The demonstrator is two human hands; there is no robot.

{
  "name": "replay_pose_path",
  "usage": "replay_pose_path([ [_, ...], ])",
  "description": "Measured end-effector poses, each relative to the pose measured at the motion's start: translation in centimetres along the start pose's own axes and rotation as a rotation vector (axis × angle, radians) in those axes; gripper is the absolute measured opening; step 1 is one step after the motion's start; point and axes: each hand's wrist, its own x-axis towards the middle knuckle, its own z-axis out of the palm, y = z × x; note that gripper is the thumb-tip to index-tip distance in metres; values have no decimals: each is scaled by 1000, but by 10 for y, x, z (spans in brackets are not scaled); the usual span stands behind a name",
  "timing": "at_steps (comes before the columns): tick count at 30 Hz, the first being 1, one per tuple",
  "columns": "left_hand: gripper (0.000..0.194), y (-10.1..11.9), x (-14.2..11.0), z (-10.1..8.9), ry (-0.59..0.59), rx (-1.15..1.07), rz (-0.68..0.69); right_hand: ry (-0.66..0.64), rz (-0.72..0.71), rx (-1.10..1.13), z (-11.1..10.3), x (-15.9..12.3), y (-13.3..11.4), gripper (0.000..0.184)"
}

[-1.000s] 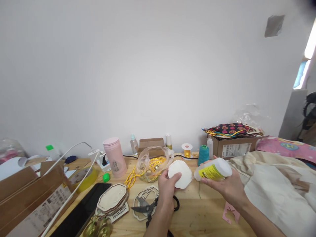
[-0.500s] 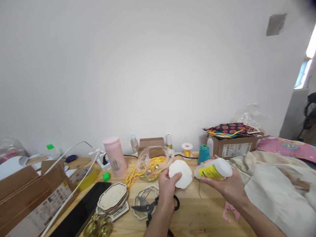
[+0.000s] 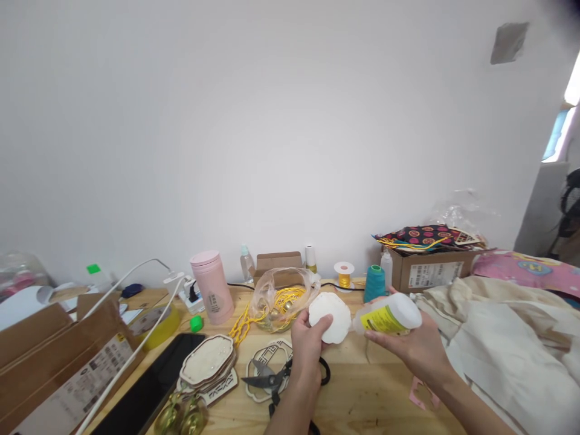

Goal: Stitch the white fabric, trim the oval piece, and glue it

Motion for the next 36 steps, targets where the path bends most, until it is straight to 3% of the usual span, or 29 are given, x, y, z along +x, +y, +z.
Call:
replay_pose_path([
  [3,31,0,0,1,-1,-7,-4,86,42,26,-1,1,-1,57],
  [7,31,-1,0,0,-1,-22,-4,-28,12,13,1,0,1,50],
  [12,33,0,-1,0,7,-35,-20,86,-9,-25,0,2,0,44],
  [17,35,1,-1,1,0,-56,-28,24,51,32,1,1,-1,48],
  [22,36,1,-2,1,4,-70,-27,67,45,27,0,1,-1,47],
  [28,35,0,0,0,-10,-87,-13,-86,3,34,4,-4,-2,48],
  [33,35,0,-1,0,10,-78,-19,47,56,28,5,-4,-1,56],
  [36,36,1,-2,1,-4,-92,-17,15,41,27,6,-5,-1,53],
])
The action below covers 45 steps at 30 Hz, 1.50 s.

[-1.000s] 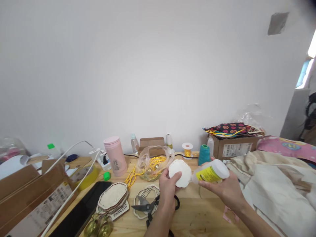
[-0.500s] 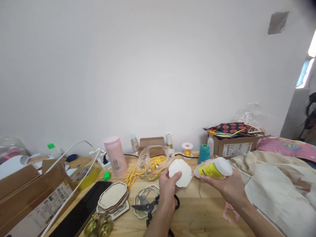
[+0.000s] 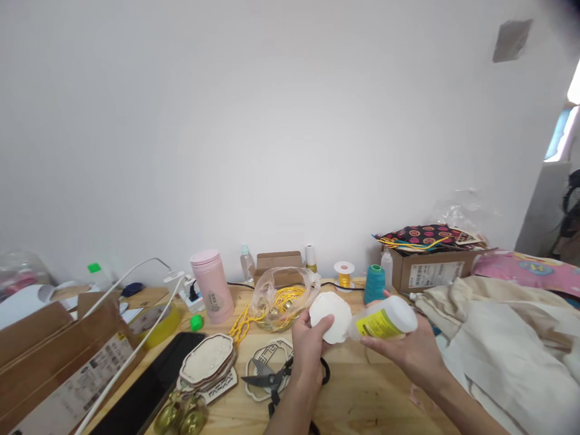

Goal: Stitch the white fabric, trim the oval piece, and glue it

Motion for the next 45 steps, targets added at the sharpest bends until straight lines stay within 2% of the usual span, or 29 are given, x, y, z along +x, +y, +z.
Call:
replay_pose_path([
  [3,34,0,-1,0,2,-12,4,-49,-26,11,1,-1,1,49],
  [7,35,-1,0,0,11,-19,10,-10,17,27,-1,-1,0,54],
  [11,34,-2,1,0,-15,-40,13,-77,-11,0,0,-2,-2,55],
  [16,31,-2,3,0,10,-55,3,7,8,2,-1,-1,2,52],
  [22,35,-2,4,-1,42,-84,17,-28,-19,-8,1,-4,3,54],
  [26,37,-4,3,-1,42,-96,21,30,-1,-8,1,-4,2,54],
  [31,38,-3,0,1,35,-123,21,10,-53,-20,3,-4,0,53],
  [35,38,-3,0,0,36,-128,18,34,-18,7,4,-6,1,53],
  [39,37,-4,1,0,32,-151,19,-41,-30,2,6,-8,1,50],
  [43,37,-4,1,0,34,-154,23,19,-7,35,4,-8,-2,55],
  [45,38,-4,1,1,22,-162,30,-1,-5,44,4,-7,-4,57],
])
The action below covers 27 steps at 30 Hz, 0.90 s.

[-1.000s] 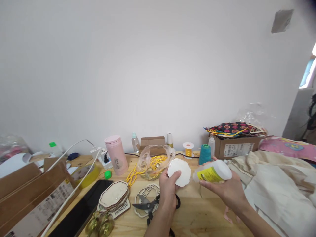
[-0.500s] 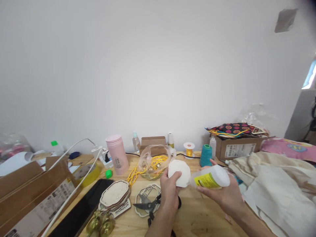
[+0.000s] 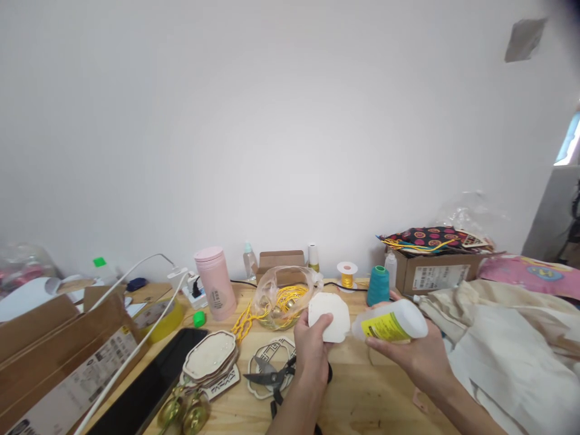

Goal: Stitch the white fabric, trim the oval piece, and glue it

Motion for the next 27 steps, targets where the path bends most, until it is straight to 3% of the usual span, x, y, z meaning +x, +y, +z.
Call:
replay_pose_path([
  [3,38,0,-1,0,-24,-24,8,-41,-45,-54,-1,1,-1,53],
  [9,38,2,-1,0,-42,-53,28,161,-49,-73,-9,7,0,45],
  [17,37,1,-1,2,-50,-74,40,56,-114,-112,-2,1,2,45],
  [27,33,4,-3,2,-53,-57,54,83,-194,-171,-8,5,3,41],
])
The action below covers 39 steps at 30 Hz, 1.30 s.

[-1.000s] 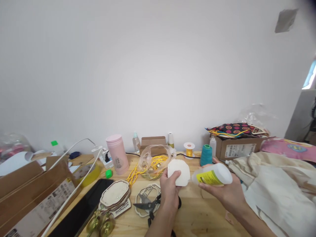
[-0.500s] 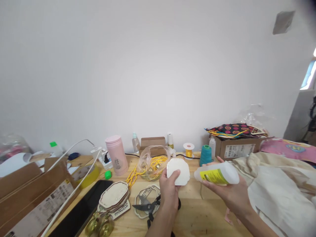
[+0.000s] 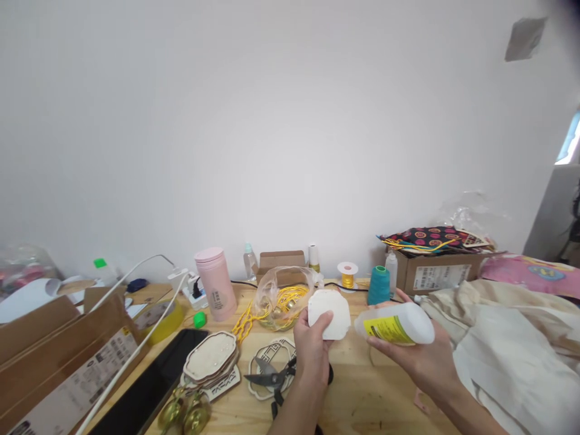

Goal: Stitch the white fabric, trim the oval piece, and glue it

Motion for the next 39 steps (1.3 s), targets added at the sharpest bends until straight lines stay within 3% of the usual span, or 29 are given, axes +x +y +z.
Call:
replay_pose_path([
  [10,32,-3,2,-2,2,11,5,11,2,-20,2,-2,-1,38],
  [17,33,0,-1,1,7,-17,8,-39,86,77,9,-9,-2,53],
  [26,35,-5,0,1,21,-41,5,-78,21,23,12,-12,-5,41],
  [32,36,-6,-2,2,23,-41,34,-20,56,22,10,-10,-7,50],
  [36,34,-5,-2,2,20,-38,42,-102,-43,17,12,-13,-9,35],
  [39,35,-5,-2,2,28,-54,41,-58,8,43,13,-14,-7,36],
])
